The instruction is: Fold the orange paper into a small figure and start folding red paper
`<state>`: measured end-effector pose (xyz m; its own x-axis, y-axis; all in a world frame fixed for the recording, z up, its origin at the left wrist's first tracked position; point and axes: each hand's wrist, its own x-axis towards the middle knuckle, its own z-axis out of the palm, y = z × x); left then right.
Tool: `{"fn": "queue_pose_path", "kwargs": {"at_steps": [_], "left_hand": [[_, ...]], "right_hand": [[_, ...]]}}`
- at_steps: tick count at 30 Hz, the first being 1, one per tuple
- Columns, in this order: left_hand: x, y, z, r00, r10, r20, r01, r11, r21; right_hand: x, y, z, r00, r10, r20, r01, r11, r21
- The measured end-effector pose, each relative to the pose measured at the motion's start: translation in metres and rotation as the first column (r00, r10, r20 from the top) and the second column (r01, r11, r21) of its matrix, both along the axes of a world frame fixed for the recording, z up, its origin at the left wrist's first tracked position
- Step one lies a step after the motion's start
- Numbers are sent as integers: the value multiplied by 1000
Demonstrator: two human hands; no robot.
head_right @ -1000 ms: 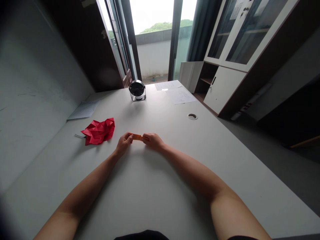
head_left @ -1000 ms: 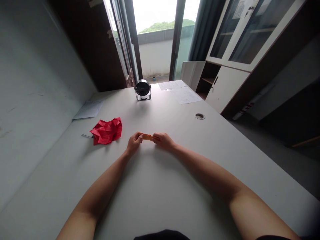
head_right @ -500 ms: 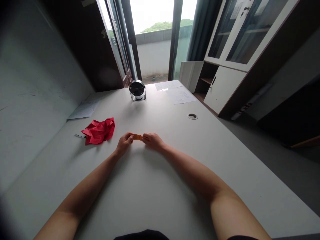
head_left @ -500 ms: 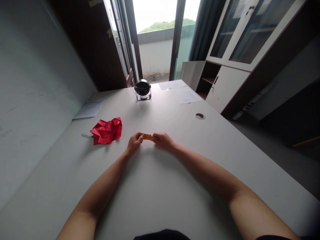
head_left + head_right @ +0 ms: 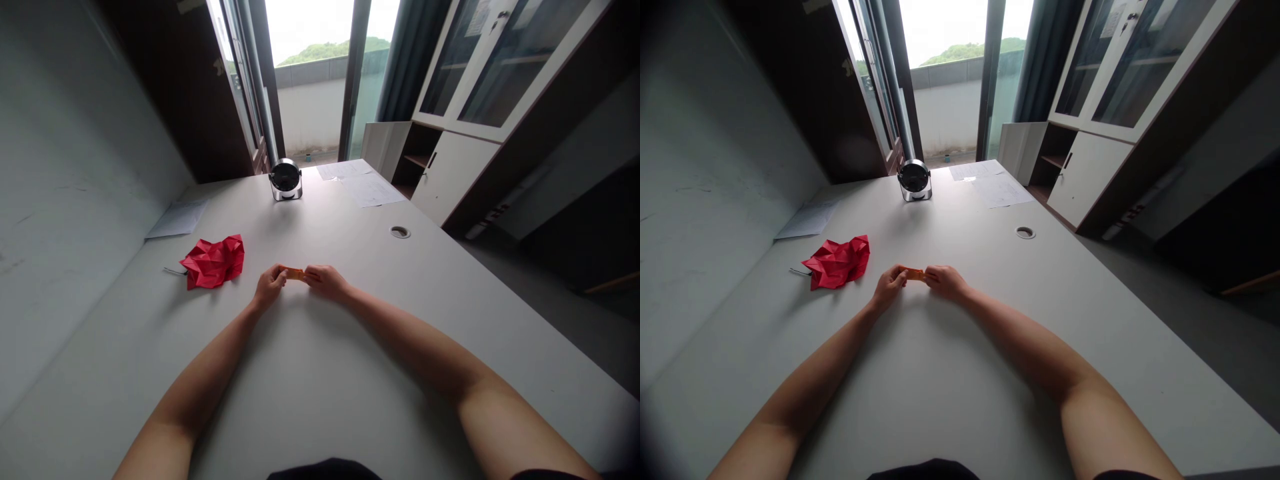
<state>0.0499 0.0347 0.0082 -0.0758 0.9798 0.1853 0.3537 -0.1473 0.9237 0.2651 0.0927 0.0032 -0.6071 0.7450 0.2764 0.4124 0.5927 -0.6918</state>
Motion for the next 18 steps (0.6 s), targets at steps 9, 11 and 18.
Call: {"fn": "queue_pose_path", "kwargs": {"at_steps": [9,11,18], "left_hand": [[1,-1,3,1000,-3,0,3,1000,0],[2,-1,4,1000,-2,-3,2,1000,0],[1,0,1,1000,-10,-18,10,1000,9]], "right_hand": [[-1,0,0,1000,4,-6,-4,1000,-8],[-1,0,0,1000,0,-2,0,1000,-11],[0,0,0,1000,1,6,-1,1000,-5]]}}
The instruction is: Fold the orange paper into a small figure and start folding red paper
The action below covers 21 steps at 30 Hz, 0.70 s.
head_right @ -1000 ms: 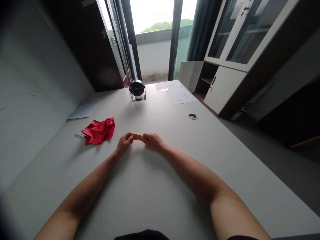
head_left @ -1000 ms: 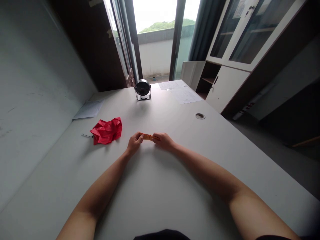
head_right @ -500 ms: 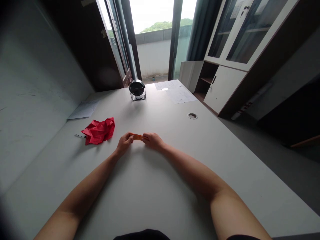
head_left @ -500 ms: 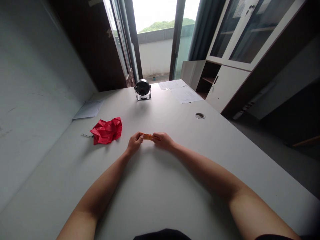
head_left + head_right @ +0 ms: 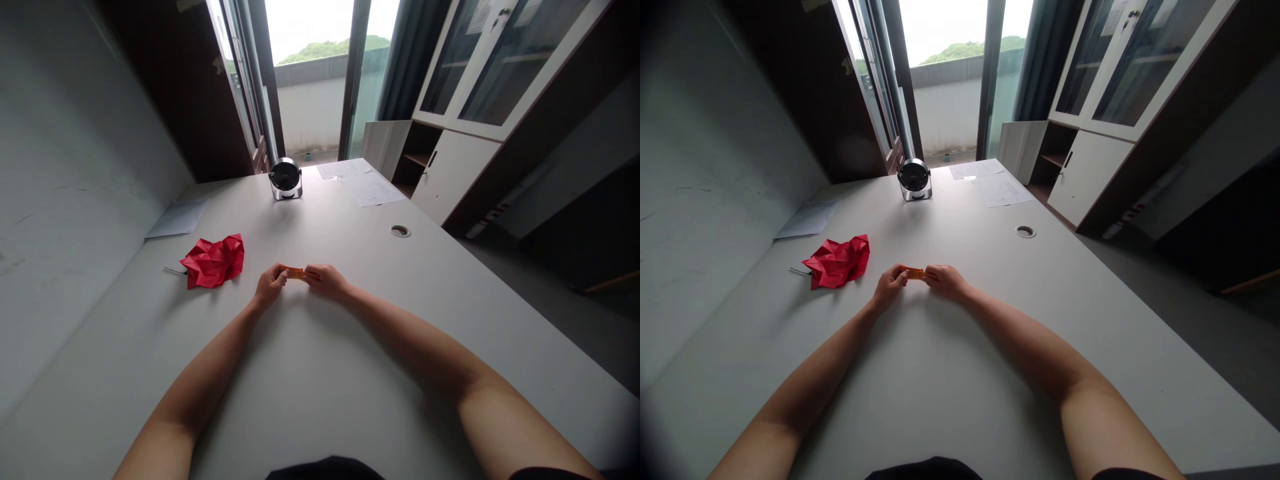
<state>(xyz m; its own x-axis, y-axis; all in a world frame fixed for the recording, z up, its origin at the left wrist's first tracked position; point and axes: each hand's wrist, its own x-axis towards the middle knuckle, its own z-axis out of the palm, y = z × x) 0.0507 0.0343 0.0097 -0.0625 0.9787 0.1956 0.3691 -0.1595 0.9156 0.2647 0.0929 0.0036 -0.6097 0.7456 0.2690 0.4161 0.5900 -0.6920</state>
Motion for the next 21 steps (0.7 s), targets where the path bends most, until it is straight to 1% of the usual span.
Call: {"fn": "queue_pose_path", "kwargs": {"at_steps": [6,12,16,21], "left_hand": [[0,1,0,1000,-2,5,2,1000,-9],[-1,1,-1,1000,-18,-26,18,1000,8],[-2,1,-3,1000,-13,-29,13,1000,-5],[-1,0,0,999,-11,-30,11,1000,-6]], "right_hand": [[0,0,0,1000,-2,4,2,1000,-3],[0,0,0,1000,3,7,-3,1000,-6],[-1,-1,2,1000,-3,4,3,1000,-10],[0,-1,3,1000,-4,8,4,1000,-12]]}}
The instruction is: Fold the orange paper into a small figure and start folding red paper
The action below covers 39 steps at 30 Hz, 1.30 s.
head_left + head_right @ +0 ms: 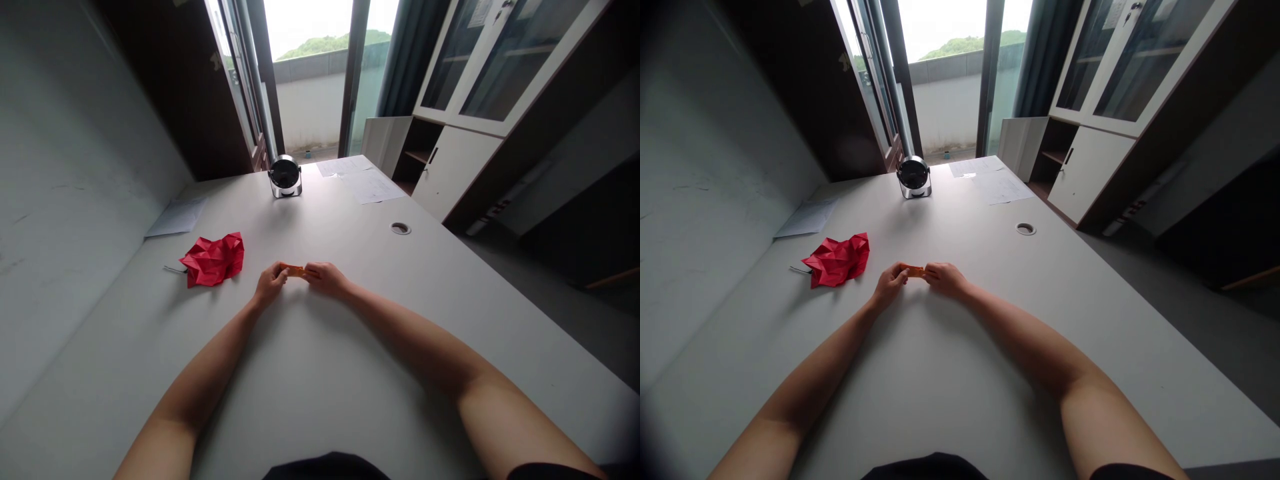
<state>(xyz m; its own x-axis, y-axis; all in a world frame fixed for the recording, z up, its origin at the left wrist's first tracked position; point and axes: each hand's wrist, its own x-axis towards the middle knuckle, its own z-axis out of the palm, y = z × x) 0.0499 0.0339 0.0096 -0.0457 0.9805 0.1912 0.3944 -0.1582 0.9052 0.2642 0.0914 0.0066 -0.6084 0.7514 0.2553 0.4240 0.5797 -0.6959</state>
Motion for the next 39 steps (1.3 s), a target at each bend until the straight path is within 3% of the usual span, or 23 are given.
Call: {"fn": "queue_pose_path", "kwargs": {"at_steps": [39], "left_hand": [[-1,0,-1,999,-9,-38,10,1000,19]], "right_hand": [[1,-2,5,1000,17,-1,-17,1000,6]]}}
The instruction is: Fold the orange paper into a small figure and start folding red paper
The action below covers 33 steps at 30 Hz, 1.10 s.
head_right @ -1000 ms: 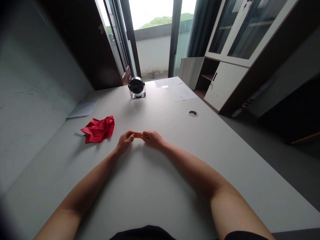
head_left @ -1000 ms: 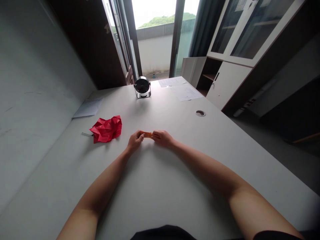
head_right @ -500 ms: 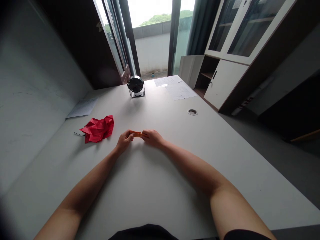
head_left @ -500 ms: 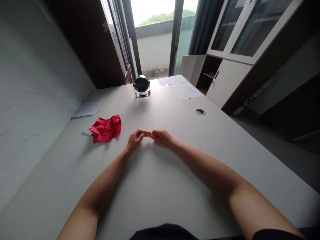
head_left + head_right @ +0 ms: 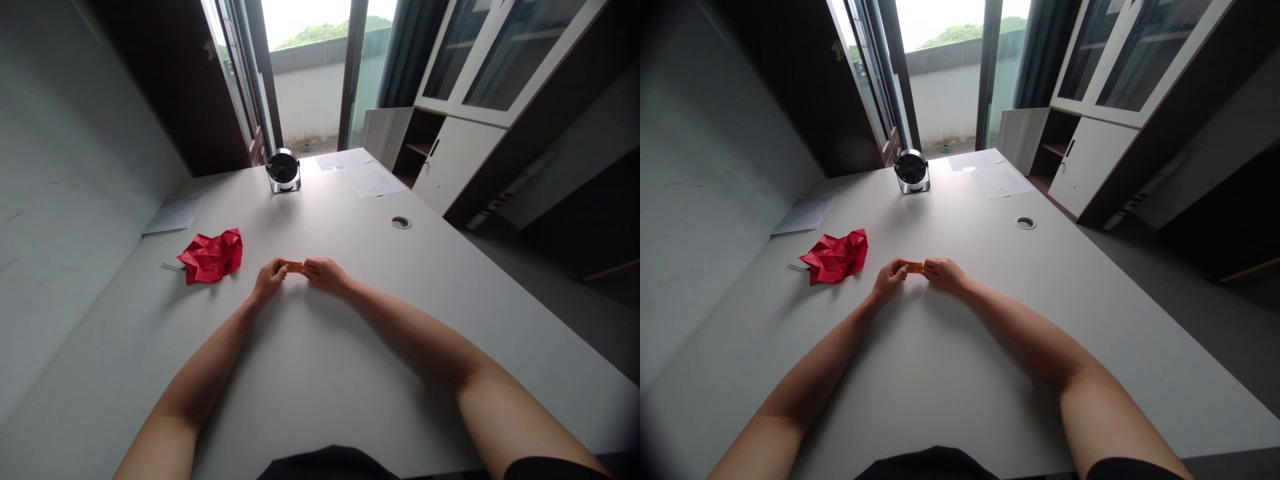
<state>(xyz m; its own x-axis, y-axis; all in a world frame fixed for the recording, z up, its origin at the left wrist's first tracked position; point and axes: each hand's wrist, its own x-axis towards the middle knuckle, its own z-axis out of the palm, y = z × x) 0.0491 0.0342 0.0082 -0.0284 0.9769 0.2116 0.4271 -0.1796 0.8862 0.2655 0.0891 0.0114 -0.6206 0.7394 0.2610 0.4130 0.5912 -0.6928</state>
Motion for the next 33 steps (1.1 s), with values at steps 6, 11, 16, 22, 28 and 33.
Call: {"fn": "queue_pose_path", "kwargs": {"at_steps": [6,11,16,22,28,33], "left_hand": [[-2,1,-2,1000,-2,-20,2,1000,-6],[-1,0,-1,1000,-3,-21,3,1000,-10],[0,0,0,1000,-1,-12,1,1000,-8],[0,-1,2,1000,-5,-12,4,1000,-10],[0,-1,3,1000,0,-7,0,1000,-11],[0,0,1,1000,1,-21,-1,1000,-4]], "right_hand": [[0,1,-2,1000,-10,9,10,1000,-8],[0,0,-1,1000,-10,16,11,1000,-17],[0,-1,1,1000,-10,16,10,1000,-15],[0,-1,1,1000,-16,21,16,1000,-20],[0,-1,2,1000,-16,23,16,1000,-25],[0,-1,1,1000,-11,19,12,1000,-19]]}}
